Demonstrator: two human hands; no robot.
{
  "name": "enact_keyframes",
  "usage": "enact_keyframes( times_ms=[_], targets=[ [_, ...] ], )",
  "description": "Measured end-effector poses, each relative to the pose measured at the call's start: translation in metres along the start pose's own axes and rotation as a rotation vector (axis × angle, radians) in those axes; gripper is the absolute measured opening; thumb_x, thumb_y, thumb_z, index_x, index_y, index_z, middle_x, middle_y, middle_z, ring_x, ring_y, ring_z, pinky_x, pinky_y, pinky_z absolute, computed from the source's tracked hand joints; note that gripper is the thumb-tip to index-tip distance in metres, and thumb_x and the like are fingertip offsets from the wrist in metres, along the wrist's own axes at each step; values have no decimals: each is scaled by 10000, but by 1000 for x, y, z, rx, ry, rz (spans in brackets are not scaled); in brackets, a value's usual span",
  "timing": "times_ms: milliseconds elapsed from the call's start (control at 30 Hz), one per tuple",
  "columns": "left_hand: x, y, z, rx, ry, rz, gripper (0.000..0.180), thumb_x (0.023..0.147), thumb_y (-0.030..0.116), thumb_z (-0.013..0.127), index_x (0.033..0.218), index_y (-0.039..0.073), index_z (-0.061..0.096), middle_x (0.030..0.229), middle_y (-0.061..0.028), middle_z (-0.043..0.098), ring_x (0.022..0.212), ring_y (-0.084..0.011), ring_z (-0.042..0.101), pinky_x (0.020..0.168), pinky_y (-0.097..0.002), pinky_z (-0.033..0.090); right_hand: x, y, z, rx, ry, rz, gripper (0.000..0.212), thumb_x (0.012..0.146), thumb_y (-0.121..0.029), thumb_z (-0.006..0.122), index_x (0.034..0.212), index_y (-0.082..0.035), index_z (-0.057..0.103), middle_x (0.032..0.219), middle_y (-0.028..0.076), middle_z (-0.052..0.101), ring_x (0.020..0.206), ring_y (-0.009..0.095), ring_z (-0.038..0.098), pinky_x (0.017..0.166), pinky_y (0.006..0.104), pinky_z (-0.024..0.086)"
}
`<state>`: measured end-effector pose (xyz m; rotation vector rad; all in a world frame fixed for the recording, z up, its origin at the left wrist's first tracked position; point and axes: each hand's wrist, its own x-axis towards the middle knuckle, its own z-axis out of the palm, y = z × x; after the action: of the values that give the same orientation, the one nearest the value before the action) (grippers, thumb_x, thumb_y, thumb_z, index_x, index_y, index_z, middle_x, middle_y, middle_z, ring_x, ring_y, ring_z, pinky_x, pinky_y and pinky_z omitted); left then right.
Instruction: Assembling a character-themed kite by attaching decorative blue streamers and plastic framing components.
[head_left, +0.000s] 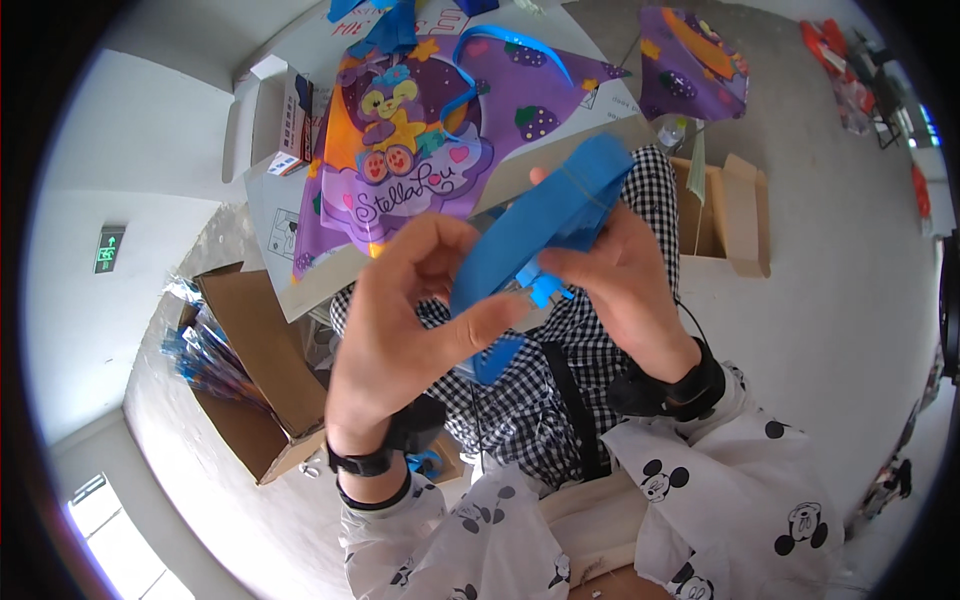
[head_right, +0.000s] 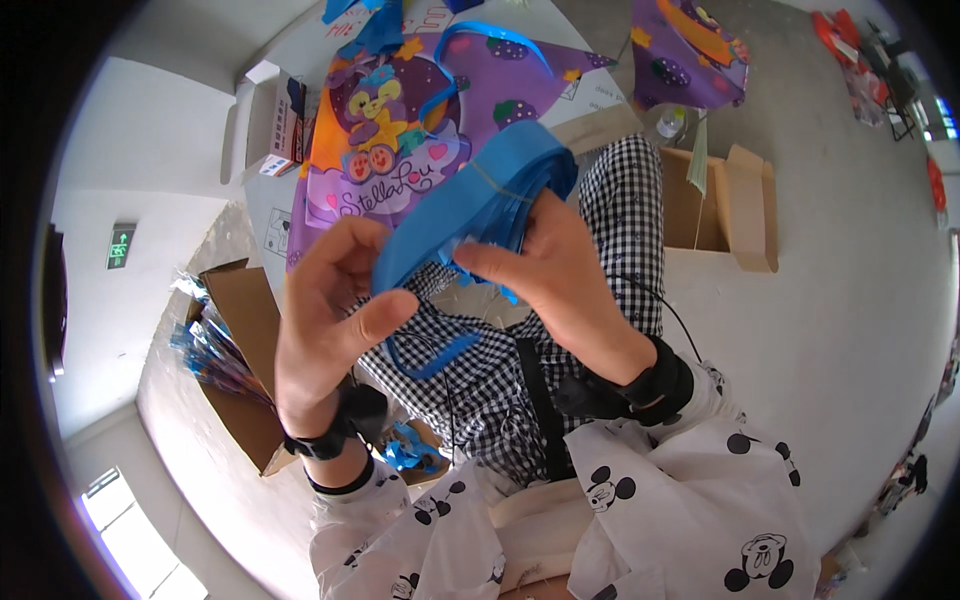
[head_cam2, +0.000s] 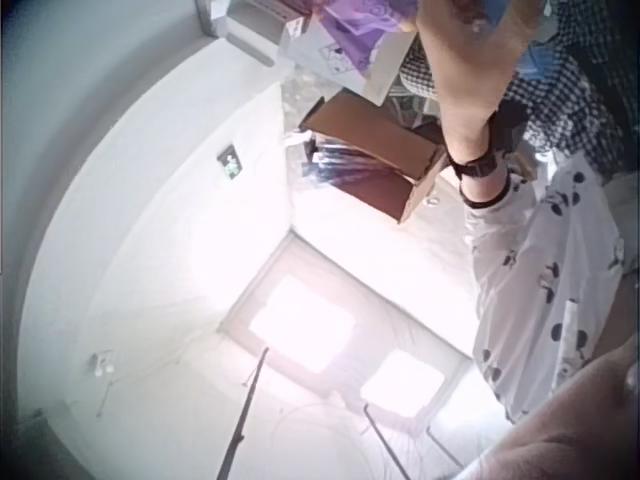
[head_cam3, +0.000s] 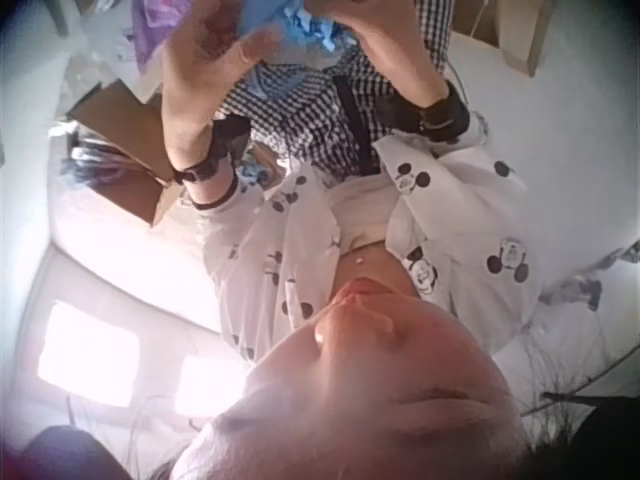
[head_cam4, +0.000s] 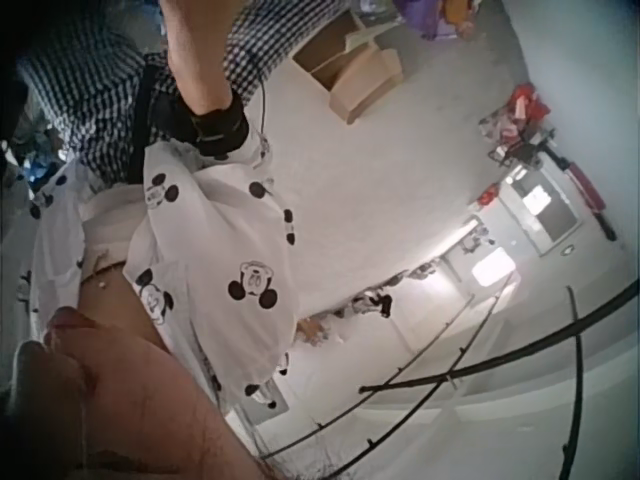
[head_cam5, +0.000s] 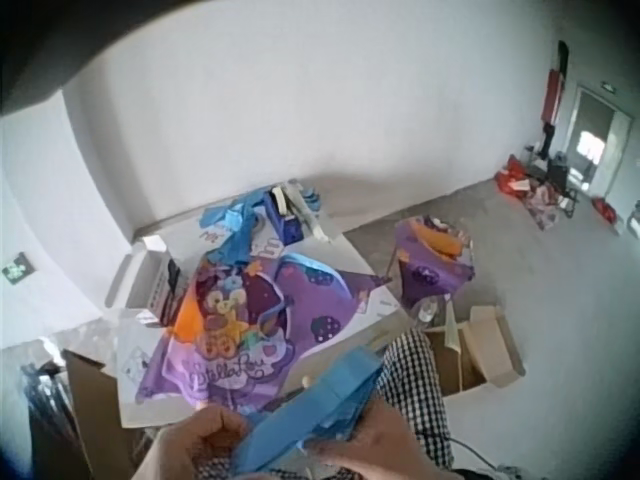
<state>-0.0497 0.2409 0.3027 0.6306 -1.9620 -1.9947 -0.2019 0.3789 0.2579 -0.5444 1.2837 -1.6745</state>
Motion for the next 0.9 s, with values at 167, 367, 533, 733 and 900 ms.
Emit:
enact_keyframes(
  times_ms=[167,367,533,733,900],
  targets=[
    [2,-12,23,-154,30,-226,298,997,253,542,782,46,534,532,14,445,461,-85,495,461,-218,382,0,21,10,-18,34,-52,511,867,-43,685,1329,34,481,1133,121,653,1019,185,642,897,317,517],
    [-14,-14,47,-255,122,-292,288,993,227,551,775,39,531,517,33,426,381,-43,373,369,-196,278,1,40,7,100,114,-28,442,883,-37,656,1299,19,520,1103,105,642,983,160,629,853,288,512],
    [-47,-16,58,-302,154,-254,239,981,164,531,784,28,527,488,21,383,367,-40,325,353,-199,251,9,43,-14,360,248,14,295,899,-79,641,1166,26,572,1016,44,636,921,95,606,818,247,493],
    [-116,-47,-33,-1821,-898,-23,177,961,150,538,907,-15,573,717,-83,594,529,-130,544,469,-287,435,25,54,-32,345,220,-140,316,891,-47,631,1191,12,554,1257,91,593,990,134,608,853,310,522],
    [-145,-76,-48,-1681,-783,37,166,945,138,555,900,-20,575,683,-82,583,495,-128,525,438,-277,416,40,46,-56,230,432,-148,355,844,-115,719,1140,3,562,1124,91,628,1027,173,611,893,334,501]
  ],
)
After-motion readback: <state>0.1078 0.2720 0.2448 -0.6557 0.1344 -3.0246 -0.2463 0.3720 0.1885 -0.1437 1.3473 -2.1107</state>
